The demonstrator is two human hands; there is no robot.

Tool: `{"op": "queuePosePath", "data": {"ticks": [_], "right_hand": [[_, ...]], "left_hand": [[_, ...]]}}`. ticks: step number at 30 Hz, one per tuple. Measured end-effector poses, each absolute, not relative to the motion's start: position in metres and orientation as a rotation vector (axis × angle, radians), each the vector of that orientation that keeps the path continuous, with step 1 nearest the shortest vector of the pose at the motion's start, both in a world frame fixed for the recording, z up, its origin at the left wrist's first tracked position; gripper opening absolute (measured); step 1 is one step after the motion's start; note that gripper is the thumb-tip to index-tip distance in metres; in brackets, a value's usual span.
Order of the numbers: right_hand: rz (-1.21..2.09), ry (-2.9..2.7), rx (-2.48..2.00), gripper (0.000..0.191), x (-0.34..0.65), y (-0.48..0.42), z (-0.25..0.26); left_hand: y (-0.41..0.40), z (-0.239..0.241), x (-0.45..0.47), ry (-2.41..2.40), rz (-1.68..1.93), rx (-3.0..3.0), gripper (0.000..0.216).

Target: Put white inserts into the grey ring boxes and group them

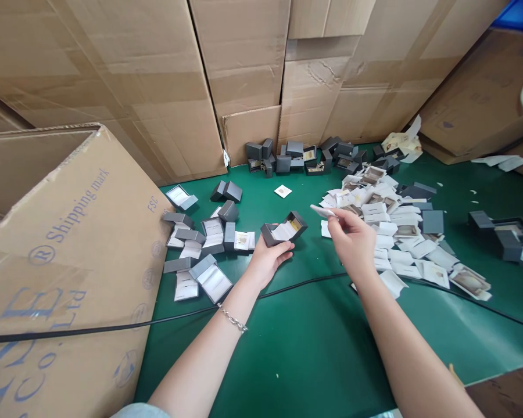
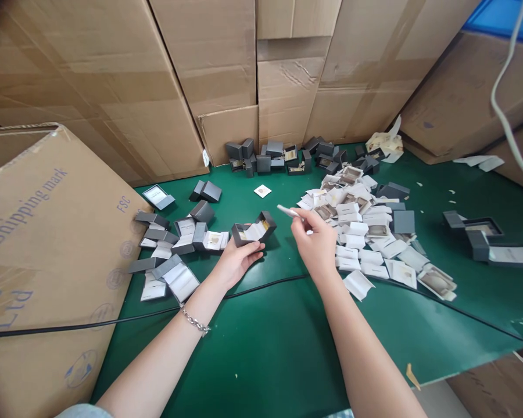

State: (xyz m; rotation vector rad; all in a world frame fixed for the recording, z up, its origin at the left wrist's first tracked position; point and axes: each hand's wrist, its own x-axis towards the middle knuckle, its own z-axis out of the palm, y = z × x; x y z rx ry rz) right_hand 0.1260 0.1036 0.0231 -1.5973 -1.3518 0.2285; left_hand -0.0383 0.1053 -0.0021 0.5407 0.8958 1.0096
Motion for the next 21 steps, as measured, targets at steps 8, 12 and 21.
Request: {"op": "queuePosePath", "data": {"ticks": [8, 12, 21], "right_hand": [[0.497, -1.648, -1.231, 0.019, 0.102, 0.088, 0.027], [0.508, -1.648, -1.286, 0.014, 0.099, 0.090, 0.022], [0.732, -1.493, -1.488, 0.025, 0.097, 0.095, 0.019]], "left_hand": [[0.103, -0.006, -0.034, 0.901, 1.047, 0.675, 0.057], [0.103, -0.013, -0.032, 0.894, 1.099, 0.722, 0.058], [0.101, -0.016, -0.033, 1.106, 1.346, 1.088, 0.051]]}}
